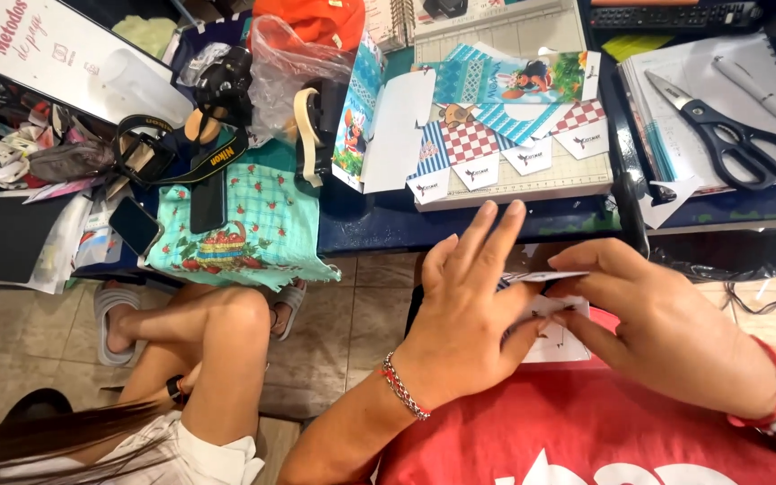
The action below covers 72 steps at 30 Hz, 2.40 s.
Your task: Assembling a small decorative paper box by folding and tucking flaps
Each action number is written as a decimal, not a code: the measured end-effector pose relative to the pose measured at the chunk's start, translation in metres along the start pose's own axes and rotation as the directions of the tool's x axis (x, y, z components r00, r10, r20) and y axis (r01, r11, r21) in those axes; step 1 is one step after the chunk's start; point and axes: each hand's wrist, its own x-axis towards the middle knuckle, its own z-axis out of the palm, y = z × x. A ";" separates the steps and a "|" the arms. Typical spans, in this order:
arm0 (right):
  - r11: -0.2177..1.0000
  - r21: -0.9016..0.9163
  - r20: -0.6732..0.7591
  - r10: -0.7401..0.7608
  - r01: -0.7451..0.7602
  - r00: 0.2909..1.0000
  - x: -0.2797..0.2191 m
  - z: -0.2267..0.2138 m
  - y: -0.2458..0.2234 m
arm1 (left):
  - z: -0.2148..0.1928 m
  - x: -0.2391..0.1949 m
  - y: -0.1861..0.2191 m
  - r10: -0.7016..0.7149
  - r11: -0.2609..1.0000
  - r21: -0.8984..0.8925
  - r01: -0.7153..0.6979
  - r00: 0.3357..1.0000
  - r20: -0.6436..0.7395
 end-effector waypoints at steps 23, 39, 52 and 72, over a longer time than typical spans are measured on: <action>0.848 0.048 -0.111 -0.521 0.529 0.846 -0.016 0.004 0.030 | 0.038 -0.027 -0.009 0.037 0.976 -0.216 -0.007 0.990 0.133; 0.883 -0.072 -0.155 -0.470 0.464 0.869 -0.032 0.014 0.034 | 0.049 -0.032 -0.003 -0.061 0.819 -0.568 0.080 0.997 0.052; 0.978 0.098 -0.307 -0.147 0.185 0.940 -0.046 0.032 0.042 | 0.031 -0.027 0.001 -0.113 0.784 -0.607 0.134 0.991 0.072; 0.911 0.387 0.015 -0.159 0.141 0.987 -0.046 0.031 0.053 | 0.031 -0.042 -0.010 -0.144 0.753 -0.628 0.199 0.980 0.137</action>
